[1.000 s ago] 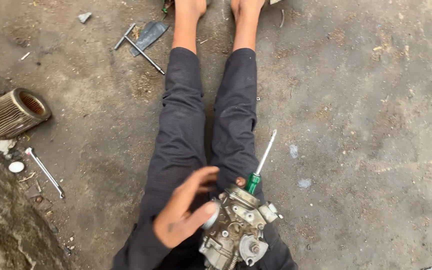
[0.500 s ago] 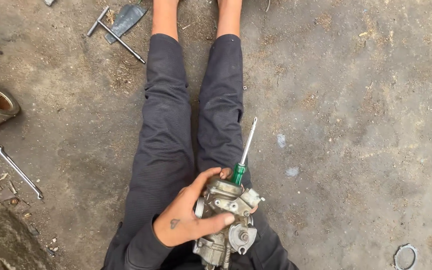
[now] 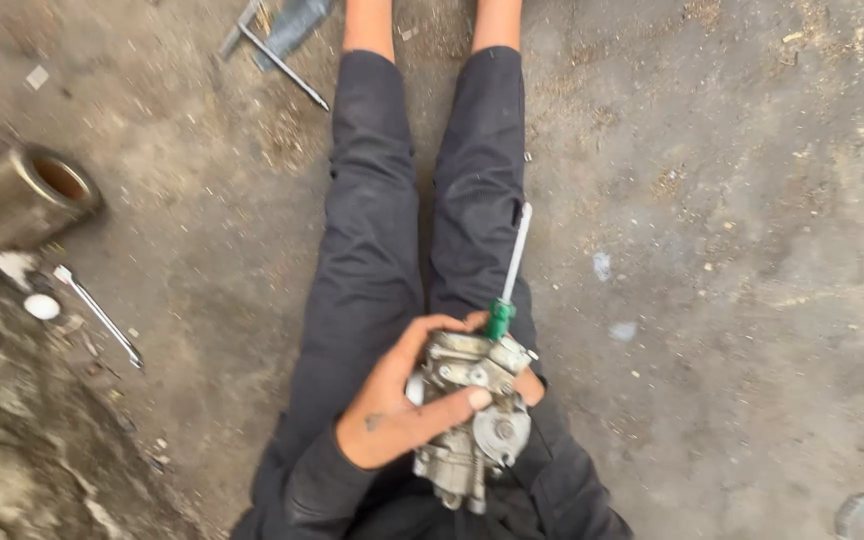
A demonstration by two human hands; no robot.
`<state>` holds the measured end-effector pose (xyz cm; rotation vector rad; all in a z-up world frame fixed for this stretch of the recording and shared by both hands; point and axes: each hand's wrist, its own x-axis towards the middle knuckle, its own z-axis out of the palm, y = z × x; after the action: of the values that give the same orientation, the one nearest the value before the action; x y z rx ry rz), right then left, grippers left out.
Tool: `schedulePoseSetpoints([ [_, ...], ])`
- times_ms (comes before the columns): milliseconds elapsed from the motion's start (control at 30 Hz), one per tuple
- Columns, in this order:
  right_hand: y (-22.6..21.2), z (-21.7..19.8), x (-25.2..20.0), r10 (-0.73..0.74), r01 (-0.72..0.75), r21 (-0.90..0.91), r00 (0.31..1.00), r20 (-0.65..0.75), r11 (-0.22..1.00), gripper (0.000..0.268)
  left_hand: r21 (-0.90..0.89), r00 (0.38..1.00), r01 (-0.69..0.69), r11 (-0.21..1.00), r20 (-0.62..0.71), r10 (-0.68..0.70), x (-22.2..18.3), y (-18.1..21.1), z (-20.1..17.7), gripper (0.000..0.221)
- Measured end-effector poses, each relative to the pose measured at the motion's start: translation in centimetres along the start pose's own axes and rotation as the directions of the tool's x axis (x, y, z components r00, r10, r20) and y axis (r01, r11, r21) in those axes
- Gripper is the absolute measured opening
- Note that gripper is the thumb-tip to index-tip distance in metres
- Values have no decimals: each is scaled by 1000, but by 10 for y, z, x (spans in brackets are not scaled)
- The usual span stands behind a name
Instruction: The recorder is disassembling and repairing a motorcycle carburetor using a screwdriver.
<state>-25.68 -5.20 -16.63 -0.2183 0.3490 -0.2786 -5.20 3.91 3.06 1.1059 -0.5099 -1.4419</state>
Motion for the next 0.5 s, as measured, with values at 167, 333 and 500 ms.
schedulePoseSetpoints([
  [167,-10,14,-3,-86,79,-329,996,-7,941,49,105,997,-8,994,-74,16,-2,-8,-3,62],
  [333,0,39,-1,-228,136,-528,967,-113,839,44,97,950,138,986,-294,-104,-5,-15,-13,54],
  [500,8,60,3,-316,147,-661,938,-144,736,45,20,945,123,992,-309,-111,-11,-25,-25,54],
])
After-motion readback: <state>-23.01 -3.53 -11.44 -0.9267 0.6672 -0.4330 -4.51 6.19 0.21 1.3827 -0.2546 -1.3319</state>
